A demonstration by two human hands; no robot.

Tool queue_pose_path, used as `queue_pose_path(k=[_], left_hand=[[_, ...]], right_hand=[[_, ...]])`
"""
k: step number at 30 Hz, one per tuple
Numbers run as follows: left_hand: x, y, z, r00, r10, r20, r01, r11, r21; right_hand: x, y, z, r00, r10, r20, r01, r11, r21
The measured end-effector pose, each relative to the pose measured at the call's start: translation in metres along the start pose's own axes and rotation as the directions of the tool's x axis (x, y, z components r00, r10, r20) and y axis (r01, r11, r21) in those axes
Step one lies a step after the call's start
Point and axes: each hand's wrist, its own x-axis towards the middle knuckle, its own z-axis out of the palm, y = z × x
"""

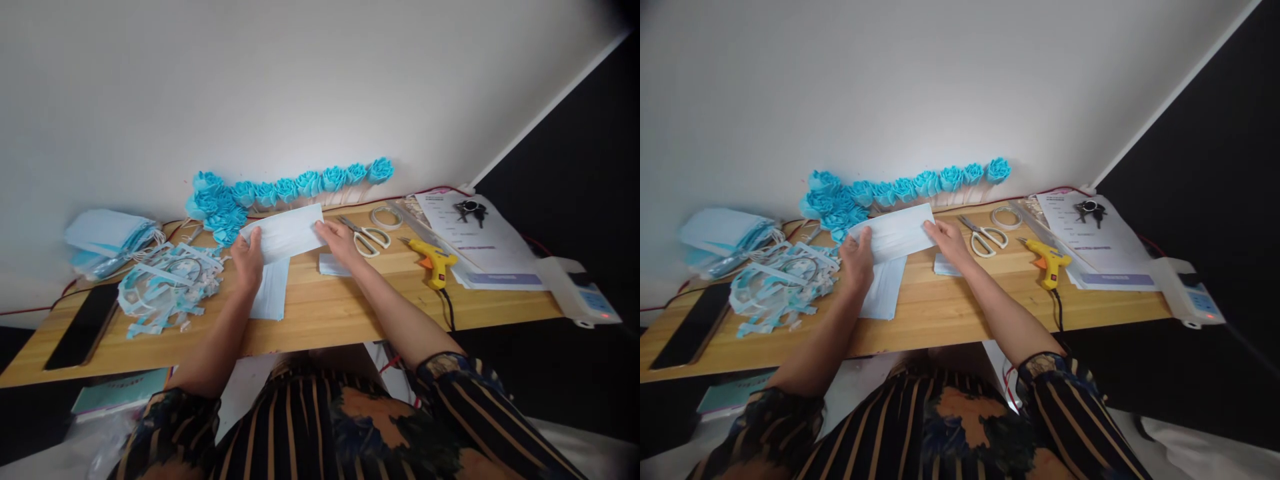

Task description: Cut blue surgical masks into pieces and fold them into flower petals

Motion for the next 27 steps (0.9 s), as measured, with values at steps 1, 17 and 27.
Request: queue_pose_path(k=[1,17,27], left_hand=[[-0.002,0.000,0.001,1.000,0.014,0.004,-0.014,1.000,0.013],[-0.001,0.002,0.000,0.999,-0.004,0.037,0.005,1.000,-0.014],[-0.004,0.009,0.001,0.891,-0.189,0.412,0.339,0.882,-0.328]], right_hand=[[-0.001,-0.001,0.002,0.999,-0.021,-0.050,0.019,1.000,-0.021],[-0.006,-0.009,-0.002,0.943,-0.209,-0.260,0.138,0.954,-0.267],[-0.005,-0.007,-0.009,0.920,-0.167,-0.356,0.110,0.978,-0.175]])
